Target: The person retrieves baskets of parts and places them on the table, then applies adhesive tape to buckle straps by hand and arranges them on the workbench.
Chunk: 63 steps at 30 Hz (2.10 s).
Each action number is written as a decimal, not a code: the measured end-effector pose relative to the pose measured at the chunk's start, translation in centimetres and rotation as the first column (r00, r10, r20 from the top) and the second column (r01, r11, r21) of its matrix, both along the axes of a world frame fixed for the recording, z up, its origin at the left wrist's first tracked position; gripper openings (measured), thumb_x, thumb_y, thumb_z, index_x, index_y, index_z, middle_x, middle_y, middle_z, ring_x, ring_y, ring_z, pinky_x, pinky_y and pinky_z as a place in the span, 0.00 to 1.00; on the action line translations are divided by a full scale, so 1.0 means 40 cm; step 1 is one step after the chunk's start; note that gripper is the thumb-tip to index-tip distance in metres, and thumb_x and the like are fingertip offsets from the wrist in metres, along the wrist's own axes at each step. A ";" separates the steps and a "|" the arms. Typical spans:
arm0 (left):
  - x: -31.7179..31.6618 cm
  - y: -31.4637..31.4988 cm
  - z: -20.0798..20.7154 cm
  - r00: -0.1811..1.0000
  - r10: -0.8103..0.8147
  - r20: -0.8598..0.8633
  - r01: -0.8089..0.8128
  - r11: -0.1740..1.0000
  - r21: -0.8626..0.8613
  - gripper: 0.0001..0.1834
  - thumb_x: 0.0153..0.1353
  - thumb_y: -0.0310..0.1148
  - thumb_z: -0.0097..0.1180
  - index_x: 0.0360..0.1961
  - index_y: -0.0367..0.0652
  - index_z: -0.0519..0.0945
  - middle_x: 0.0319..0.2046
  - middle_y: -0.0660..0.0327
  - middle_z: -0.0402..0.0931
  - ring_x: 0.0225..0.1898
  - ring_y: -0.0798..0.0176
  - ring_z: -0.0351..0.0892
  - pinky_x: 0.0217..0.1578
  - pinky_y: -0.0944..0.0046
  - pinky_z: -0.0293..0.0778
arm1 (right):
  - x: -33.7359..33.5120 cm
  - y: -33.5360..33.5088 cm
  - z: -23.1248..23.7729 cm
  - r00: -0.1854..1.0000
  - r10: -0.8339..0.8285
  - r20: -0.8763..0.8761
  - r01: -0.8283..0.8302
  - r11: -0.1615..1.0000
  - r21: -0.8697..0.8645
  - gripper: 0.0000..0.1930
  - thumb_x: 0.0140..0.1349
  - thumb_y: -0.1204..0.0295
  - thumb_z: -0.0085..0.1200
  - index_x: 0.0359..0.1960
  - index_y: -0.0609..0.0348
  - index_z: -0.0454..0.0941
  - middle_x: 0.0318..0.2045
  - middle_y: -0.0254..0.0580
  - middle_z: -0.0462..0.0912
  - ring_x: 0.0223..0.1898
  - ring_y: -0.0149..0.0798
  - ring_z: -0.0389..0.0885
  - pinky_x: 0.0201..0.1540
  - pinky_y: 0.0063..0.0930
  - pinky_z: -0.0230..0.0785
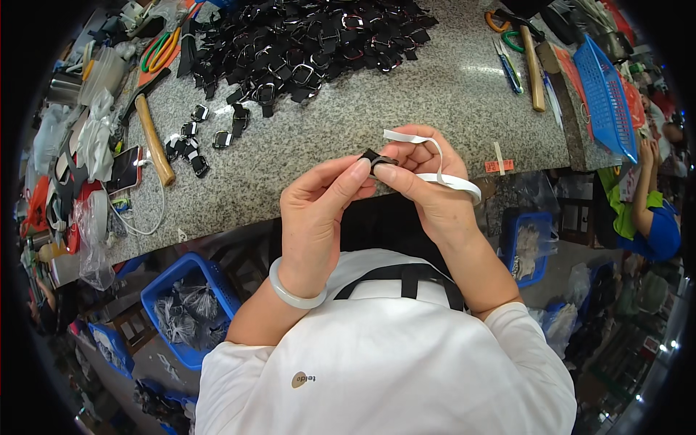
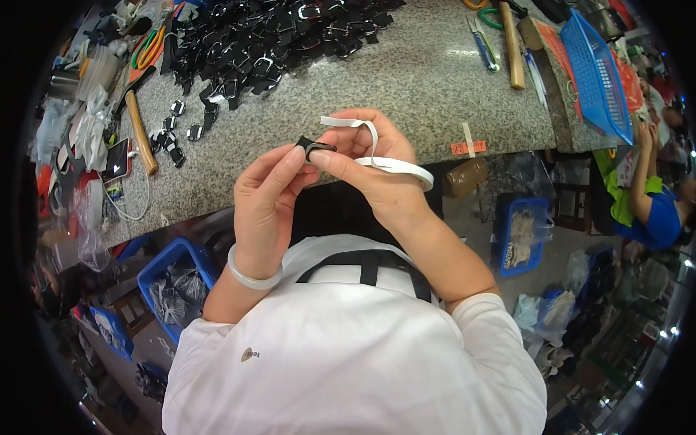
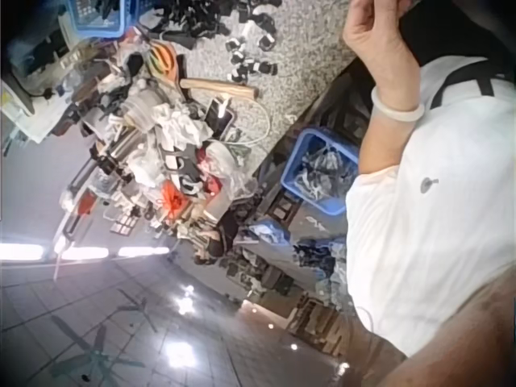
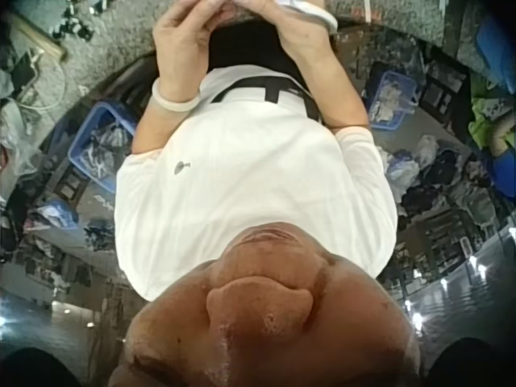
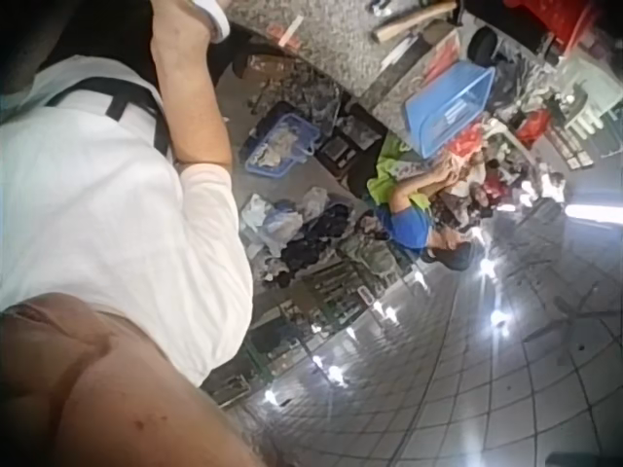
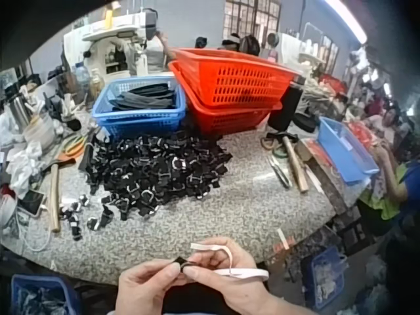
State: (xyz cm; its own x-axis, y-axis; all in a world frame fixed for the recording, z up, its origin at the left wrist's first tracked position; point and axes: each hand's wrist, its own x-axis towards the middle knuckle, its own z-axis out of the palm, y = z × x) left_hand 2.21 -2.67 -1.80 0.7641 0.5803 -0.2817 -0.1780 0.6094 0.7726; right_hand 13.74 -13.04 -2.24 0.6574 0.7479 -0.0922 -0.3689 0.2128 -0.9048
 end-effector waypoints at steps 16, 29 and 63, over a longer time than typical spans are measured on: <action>-0.006 -0.019 -0.008 0.998 0.063 0.020 -0.061 0.997 -0.054 0.11 0.58 0.22 0.57 0.42 0.32 0.79 0.38 0.59 0.77 0.38 0.68 0.78 0.42 0.71 0.76 | -0.010 0.001 0.012 0.990 0.020 -0.142 -0.022 1.000 -0.019 0.22 0.52 0.81 0.62 0.48 0.63 0.69 0.37 0.39 0.78 0.40 0.30 0.78 0.44 0.23 0.75; -0.021 0.028 0.011 0.993 0.111 0.029 -0.114 0.987 0.113 0.08 0.56 0.24 0.60 0.37 0.37 0.80 0.30 0.64 0.79 0.33 0.73 0.74 0.37 0.73 0.69 | 0.007 0.006 0.047 0.975 0.036 0.221 -0.037 0.999 0.003 0.09 0.56 0.77 0.60 0.39 0.62 0.79 0.34 0.36 0.81 0.35 0.23 0.78 0.39 0.16 0.72; -0.051 0.060 -0.005 0.970 0.159 0.182 -0.236 0.785 0.572 0.07 0.51 0.14 0.57 0.32 0.33 0.79 0.34 0.58 0.76 0.33 0.70 0.72 0.36 0.72 0.68 | -0.044 0.054 0.054 0.306 -0.101 0.947 0.201 0.979 0.040 0.26 0.41 0.59 0.71 0.43 0.55 0.82 0.61 0.62 0.60 0.40 0.47 0.83 0.37 0.29 0.78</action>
